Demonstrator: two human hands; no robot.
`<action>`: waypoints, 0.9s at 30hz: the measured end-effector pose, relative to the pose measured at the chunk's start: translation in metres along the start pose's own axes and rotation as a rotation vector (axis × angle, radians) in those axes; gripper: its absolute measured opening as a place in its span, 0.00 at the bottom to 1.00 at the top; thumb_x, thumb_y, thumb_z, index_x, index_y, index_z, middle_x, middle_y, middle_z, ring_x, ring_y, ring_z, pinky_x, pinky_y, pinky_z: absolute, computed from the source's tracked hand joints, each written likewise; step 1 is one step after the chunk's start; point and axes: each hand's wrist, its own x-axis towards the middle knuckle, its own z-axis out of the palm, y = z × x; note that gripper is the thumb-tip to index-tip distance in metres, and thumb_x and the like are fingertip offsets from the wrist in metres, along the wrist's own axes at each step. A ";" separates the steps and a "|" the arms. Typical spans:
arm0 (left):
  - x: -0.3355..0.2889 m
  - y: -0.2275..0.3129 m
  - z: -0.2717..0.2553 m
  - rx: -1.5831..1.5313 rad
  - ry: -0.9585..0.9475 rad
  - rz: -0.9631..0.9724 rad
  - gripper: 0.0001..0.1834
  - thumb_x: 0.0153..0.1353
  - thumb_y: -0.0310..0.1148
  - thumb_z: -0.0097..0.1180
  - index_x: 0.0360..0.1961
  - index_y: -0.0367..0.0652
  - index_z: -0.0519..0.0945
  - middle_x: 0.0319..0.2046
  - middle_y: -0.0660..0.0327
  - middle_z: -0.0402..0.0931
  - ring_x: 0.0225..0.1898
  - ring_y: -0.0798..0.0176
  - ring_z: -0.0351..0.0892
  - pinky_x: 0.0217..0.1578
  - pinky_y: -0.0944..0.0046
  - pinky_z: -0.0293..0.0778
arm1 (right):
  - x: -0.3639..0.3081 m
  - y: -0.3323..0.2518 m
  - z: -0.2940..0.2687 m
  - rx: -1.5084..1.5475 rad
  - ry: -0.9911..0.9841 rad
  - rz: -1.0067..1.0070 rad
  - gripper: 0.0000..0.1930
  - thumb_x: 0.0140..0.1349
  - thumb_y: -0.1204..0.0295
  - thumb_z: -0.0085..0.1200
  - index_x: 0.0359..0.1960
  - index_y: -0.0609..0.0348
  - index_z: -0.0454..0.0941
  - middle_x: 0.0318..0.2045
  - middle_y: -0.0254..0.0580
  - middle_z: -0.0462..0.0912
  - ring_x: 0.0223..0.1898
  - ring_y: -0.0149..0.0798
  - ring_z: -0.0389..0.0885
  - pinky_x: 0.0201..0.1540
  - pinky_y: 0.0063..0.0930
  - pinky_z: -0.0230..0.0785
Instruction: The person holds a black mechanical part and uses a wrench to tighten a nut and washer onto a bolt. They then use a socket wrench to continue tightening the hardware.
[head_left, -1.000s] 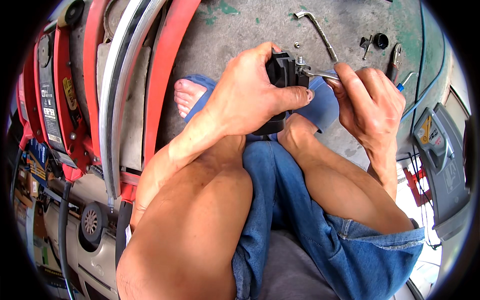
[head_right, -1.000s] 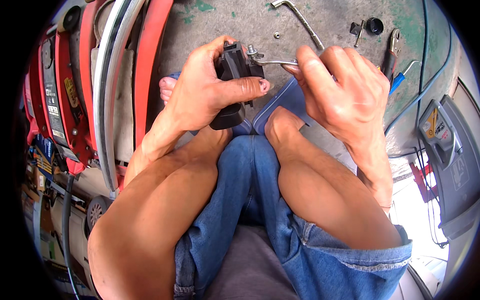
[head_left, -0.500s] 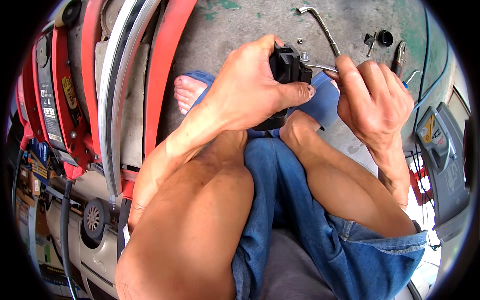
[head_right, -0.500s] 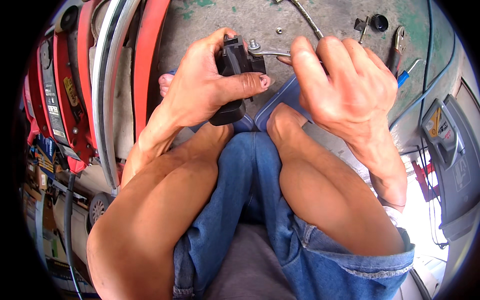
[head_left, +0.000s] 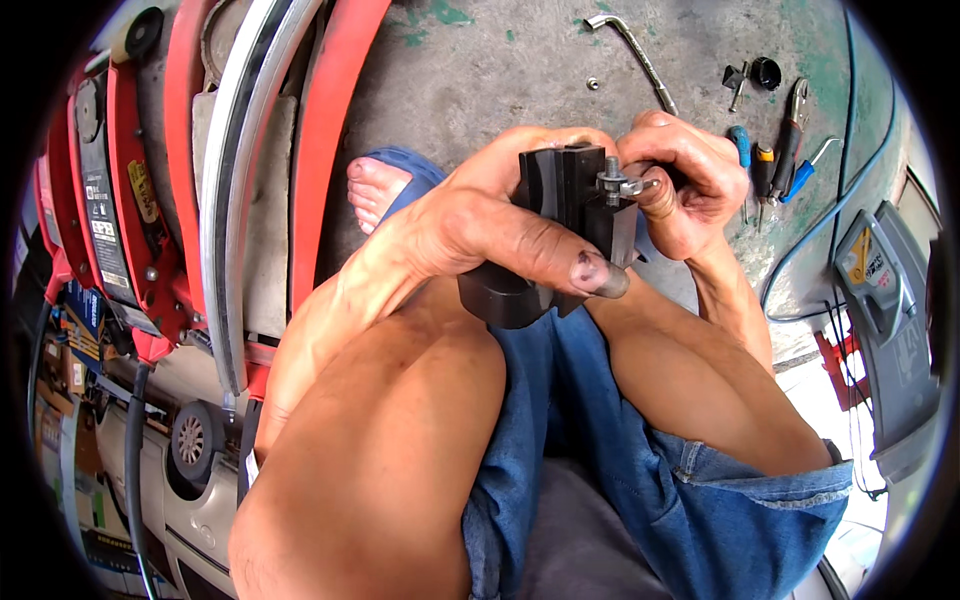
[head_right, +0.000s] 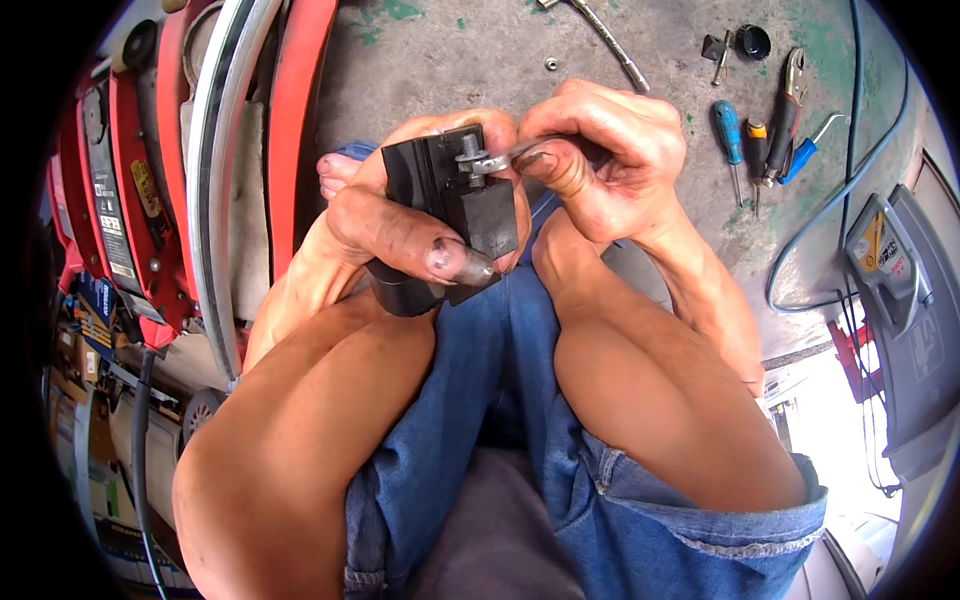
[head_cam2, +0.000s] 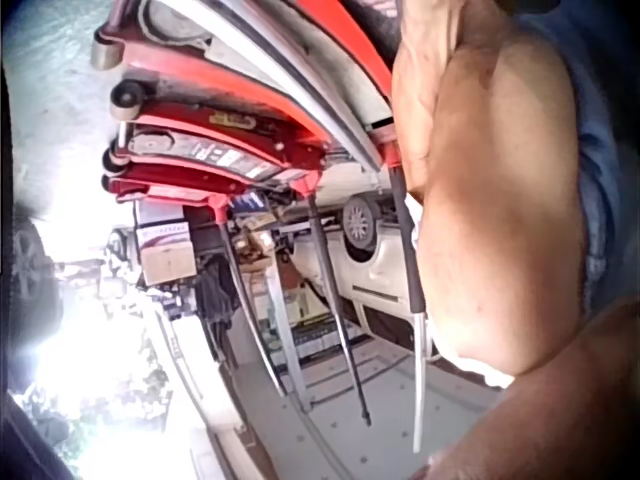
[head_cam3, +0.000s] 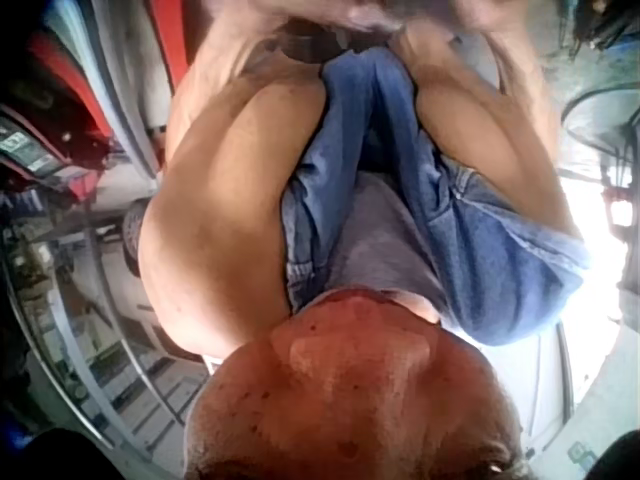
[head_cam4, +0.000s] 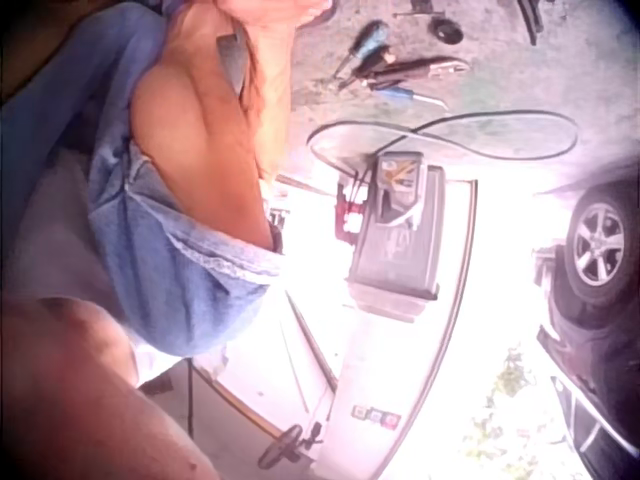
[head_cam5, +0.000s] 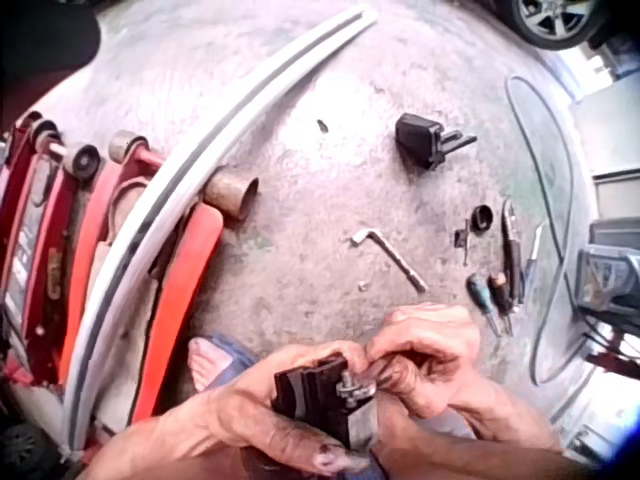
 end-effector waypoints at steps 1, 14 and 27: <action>0.000 -0.002 0.000 -0.028 -0.015 0.006 0.34 0.34 0.30 0.73 0.47 0.40 0.72 0.32 0.45 0.84 0.26 0.59 0.81 0.26 0.64 0.72 | -0.001 0.002 0.001 0.001 0.004 -0.002 0.23 0.71 0.57 0.61 0.33 0.72 0.80 0.23 0.42 0.79 0.22 0.34 0.72 0.24 0.26 0.59; -0.001 0.010 0.006 0.113 0.007 0.024 0.27 0.42 0.24 0.72 0.45 0.39 0.75 0.35 0.58 0.83 0.34 0.67 0.82 0.35 0.68 0.74 | 0.003 0.001 -0.024 -0.313 0.046 -0.124 0.15 0.66 0.62 0.66 0.32 0.64 0.84 0.21 0.38 0.79 0.19 0.35 0.75 0.22 0.26 0.63; 0.001 -0.003 0.000 0.623 0.317 0.242 0.23 0.51 0.29 0.79 0.41 0.40 0.76 0.32 0.67 0.81 0.34 0.77 0.76 0.36 0.72 0.73 | 0.019 -0.053 -0.039 -0.887 -0.156 -0.270 0.10 0.57 0.74 0.69 0.36 0.68 0.85 0.22 0.43 0.79 0.21 0.41 0.76 0.24 0.30 0.67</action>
